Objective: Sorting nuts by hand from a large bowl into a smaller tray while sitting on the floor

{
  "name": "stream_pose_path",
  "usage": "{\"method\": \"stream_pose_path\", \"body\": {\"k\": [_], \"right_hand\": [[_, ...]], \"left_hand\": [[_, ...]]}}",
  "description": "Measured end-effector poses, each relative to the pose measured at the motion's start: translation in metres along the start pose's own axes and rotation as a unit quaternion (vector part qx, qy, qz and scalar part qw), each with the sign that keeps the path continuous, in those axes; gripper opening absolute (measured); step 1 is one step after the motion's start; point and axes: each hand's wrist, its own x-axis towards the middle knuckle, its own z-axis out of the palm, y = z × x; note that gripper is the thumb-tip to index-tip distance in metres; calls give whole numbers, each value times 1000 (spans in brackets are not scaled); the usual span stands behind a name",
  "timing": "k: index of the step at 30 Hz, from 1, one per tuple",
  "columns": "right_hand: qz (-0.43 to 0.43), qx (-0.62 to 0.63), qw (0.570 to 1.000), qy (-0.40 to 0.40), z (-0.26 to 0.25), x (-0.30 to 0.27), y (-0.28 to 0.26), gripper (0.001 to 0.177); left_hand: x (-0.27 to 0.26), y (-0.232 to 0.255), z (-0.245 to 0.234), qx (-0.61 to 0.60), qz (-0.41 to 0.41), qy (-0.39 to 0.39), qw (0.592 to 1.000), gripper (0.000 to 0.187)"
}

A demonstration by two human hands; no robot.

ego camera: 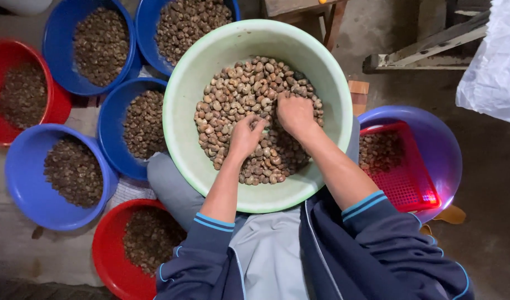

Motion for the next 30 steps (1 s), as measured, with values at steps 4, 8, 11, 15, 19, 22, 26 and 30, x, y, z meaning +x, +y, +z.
{"method": "stream_pose_path", "body": {"k": [4,8,11,15,19,22,26,30], "right_hand": [[13,-42,998,46,7,0,-10,26],[10,-10,1000,10,-10,-2,-8,20],[27,125,992,-12,-42,-10,-7,20],[110,586,801,-57,-85,-31,-22,27],[275,716,629,-130,-101,-44,-59,19],[304,746,567,-173,-99,-50,-81,17],[315,794,495,-160,-130,-48,-99,32],[331,831,429,-124,-77,-44,-86,36]], "left_hand": [[1,4,-8,-9,-6,13,1000,30],[-1,11,-6,20,-3,24,999,30],[1,3,-5,14,-1,38,999,29],[3,8,-3,-114,-25,74,990,28],[1,22,-9,-187,-31,144,971,23],[-12,33,-1,-155,111,173,966,27],[-36,57,4,-110,226,190,949,21],[-44,57,3,-80,304,190,930,29]]}}
